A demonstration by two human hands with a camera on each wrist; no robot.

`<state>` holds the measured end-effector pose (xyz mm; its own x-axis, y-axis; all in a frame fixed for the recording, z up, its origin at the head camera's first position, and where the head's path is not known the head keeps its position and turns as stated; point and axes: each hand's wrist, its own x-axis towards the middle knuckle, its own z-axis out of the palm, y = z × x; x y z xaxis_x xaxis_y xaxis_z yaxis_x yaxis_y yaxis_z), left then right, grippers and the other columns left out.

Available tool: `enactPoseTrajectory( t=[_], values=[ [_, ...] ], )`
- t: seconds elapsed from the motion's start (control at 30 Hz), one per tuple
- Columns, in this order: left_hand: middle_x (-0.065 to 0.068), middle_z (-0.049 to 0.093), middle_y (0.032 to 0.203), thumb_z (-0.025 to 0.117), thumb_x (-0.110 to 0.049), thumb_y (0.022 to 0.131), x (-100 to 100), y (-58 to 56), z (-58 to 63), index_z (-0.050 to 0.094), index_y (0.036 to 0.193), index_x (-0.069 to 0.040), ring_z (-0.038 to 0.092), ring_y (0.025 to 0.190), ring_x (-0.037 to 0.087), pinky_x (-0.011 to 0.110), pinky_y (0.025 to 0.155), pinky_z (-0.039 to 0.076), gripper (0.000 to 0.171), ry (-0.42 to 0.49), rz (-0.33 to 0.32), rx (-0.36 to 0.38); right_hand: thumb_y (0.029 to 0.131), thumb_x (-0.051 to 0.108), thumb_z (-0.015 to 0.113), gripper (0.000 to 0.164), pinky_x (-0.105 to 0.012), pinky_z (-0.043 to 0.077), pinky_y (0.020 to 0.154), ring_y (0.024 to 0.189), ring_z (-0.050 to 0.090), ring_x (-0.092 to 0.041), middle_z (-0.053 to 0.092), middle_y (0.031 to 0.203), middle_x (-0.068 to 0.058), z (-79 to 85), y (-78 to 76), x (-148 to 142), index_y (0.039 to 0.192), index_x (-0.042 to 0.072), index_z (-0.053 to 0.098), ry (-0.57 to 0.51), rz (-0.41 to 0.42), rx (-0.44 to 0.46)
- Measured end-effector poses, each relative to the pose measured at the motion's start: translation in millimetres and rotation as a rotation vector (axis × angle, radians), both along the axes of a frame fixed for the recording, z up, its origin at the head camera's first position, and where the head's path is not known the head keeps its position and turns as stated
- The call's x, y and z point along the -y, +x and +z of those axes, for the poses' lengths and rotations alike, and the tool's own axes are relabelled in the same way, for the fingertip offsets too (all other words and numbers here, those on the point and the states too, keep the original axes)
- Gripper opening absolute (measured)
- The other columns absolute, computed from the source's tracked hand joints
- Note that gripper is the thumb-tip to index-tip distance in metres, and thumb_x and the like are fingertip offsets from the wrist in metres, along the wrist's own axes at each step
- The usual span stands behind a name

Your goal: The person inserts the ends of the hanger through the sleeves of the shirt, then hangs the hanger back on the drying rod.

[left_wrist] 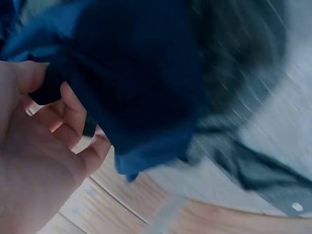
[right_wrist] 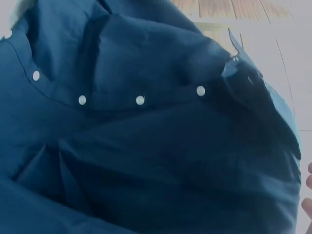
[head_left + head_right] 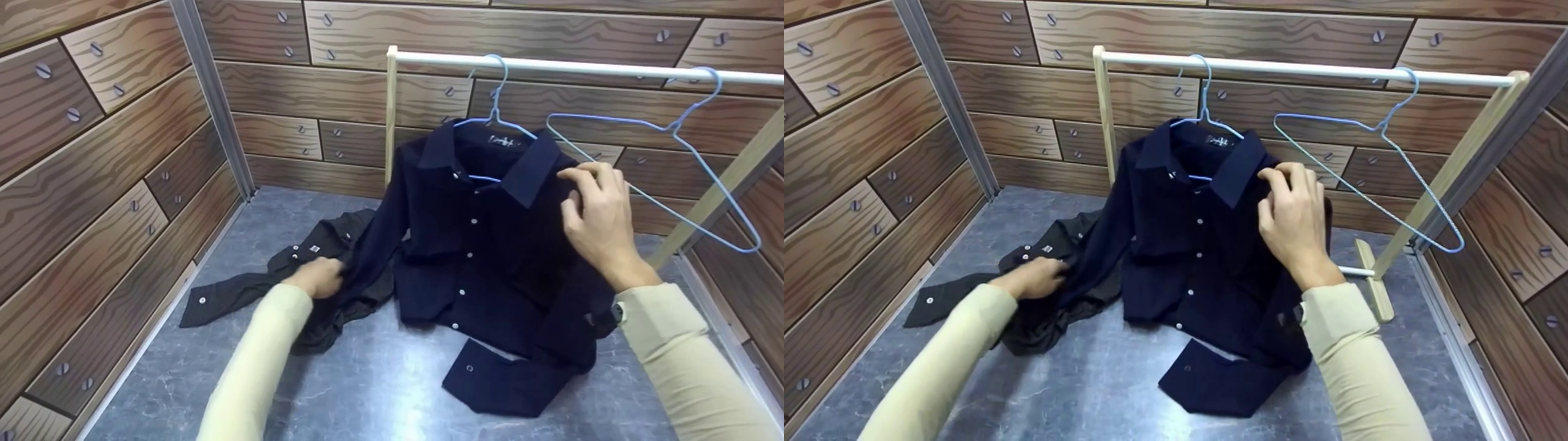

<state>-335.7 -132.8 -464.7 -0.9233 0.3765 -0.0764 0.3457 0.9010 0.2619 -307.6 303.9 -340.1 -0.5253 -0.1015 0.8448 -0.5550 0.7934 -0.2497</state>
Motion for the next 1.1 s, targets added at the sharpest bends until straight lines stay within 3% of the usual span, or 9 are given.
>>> enactPoseTrajectory(
  t=[0.07,0.23,0.5,0.63,0.8,0.87,0.93,1.03,1.1],
  values=[
    [0.026,0.069,0.111,0.056,-0.011,0.094,-17.1,6.1,0.7,0.067,0.104,0.0,0.066,0.106,0.043,0.055,0.09,0.053,0.019,0.031,-0.032,0.03,0.08,-0.005,0.051,0.034,-0.05,0.034,0.086,0.099,0.049,-0.043,0.059,0.109,-0.022,-2.4,0.2,4.4,0.108,0.001,0.068,0.005,0.016,-0.006],
    [0.025,0.068,0.112,0.054,-0.011,0.098,-63.1,10.4,-1.1,0.064,0.109,0.005,0.064,0.112,0.04,0.05,0.1,0.048,0.022,0.175,-0.172,0.037,0.08,-0.005,0.052,0.029,-0.047,0.034,0.078,0.093,0.051,-0.042,0.061,0.103,-0.02,-9.6,0.7,20.3,0.102,0.001,0.069,0.033,0.043,0.002],
    [0.004,0.062,0.086,0.054,-0.011,0.098,-129.9,16.2,-11.5,0.062,0.092,-0.002,0.06,0.086,0.018,0.034,0.083,0.051,0.013,0.509,-0.142,0.05,0.078,-0.007,0.053,0.025,-0.044,0.038,0.077,0.088,0.054,-0.032,0.06,0.093,-0.014,-26.5,0.1,43.6,0.096,0.001,0.068,0.084,0.124,0.058],
    [0.002,0.062,0.092,0.056,-0.009,0.098,-144.7,20.6,-13.7,0.064,0.103,-0.001,0.055,0.086,0.011,0.024,0.081,0.047,0.013,0.673,-0.164,0.202,0.078,-0.008,0.056,0.024,-0.042,0.04,0.075,0.084,0.055,-0.028,0.06,0.092,-0.012,-40.8,-1.9,58.4,0.096,0.003,0.069,0.112,0.162,0.108],
    [0.018,0.058,0.133,0.055,-0.003,0.096,-136.1,27.4,-18.6,0.052,0.135,0.005,0.063,0.109,0.021,0.027,0.089,0.053,0.04,0.745,-0.149,0.405,0.08,-0.005,0.06,0.023,-0.039,0.047,0.078,0.087,0.058,-0.025,0.061,0.093,-0.007,-64.9,-2.6,79.9,0.096,0.008,0.069,0.193,0.225,0.232],
    [0.019,0.056,0.137,0.054,-0.001,0.095,-126.8,27.7,-20.4,0.051,0.137,0.004,0.064,0.112,0.026,0.031,0.091,0.054,0.043,0.736,-0.115,0.347,0.081,-0.004,0.061,0.022,-0.038,0.049,0.079,0.088,0.059,-0.023,0.062,0.094,-0.005,-74.8,-2.7,87.7,0.096,0.01,0.069,0.221,0.25,0.265],
    [0.018,0.061,0.13,0.054,0.002,0.092,-115.3,26.9,-21.6,0.057,0.131,0.003,0.064,0.112,0.029,0.036,0.094,0.053,0.039,0.691,-0.077,0.21,0.082,-0.003,0.061,0.021,-0.037,0.05,0.079,0.088,0.059,-0.021,0.062,0.094,-0.003,-83.5,-2.9,95.5,0.096,0.011,0.068,0.244,0.273,0.288],
    [0.019,0.064,0.121,0.06,-0.004,0.088,-95.2,27.7,-23.3,0.063,0.119,-0.003,0.062,0.111,0.035,0.045,0.095,0.052,0.031,0.447,0.03,-0.034,0.082,-0.002,0.061,0.021,-0.035,0.051,0.077,0.087,0.059,-0.018,0.062,0.094,-0.001,-94.0,-3.0,106.0,0.096,0.012,0.068,0.26,0.311,0.298],
    [0.022,0.062,0.119,0.063,-0.009,0.087,-84.2,30.0,-25.2,0.063,0.115,-0.004,0.061,0.113,0.039,0.049,0.095,0.051,0.029,0.293,0.08,-0.066,0.083,-0.003,0.06,0.022,-0.033,0.051,0.075,0.084,0.058,-0.016,0.062,0.093,0.001,-98.7,-2.7,112.2,0.095,0.013,0.069,0.254,0.333,0.304]
  ],
)
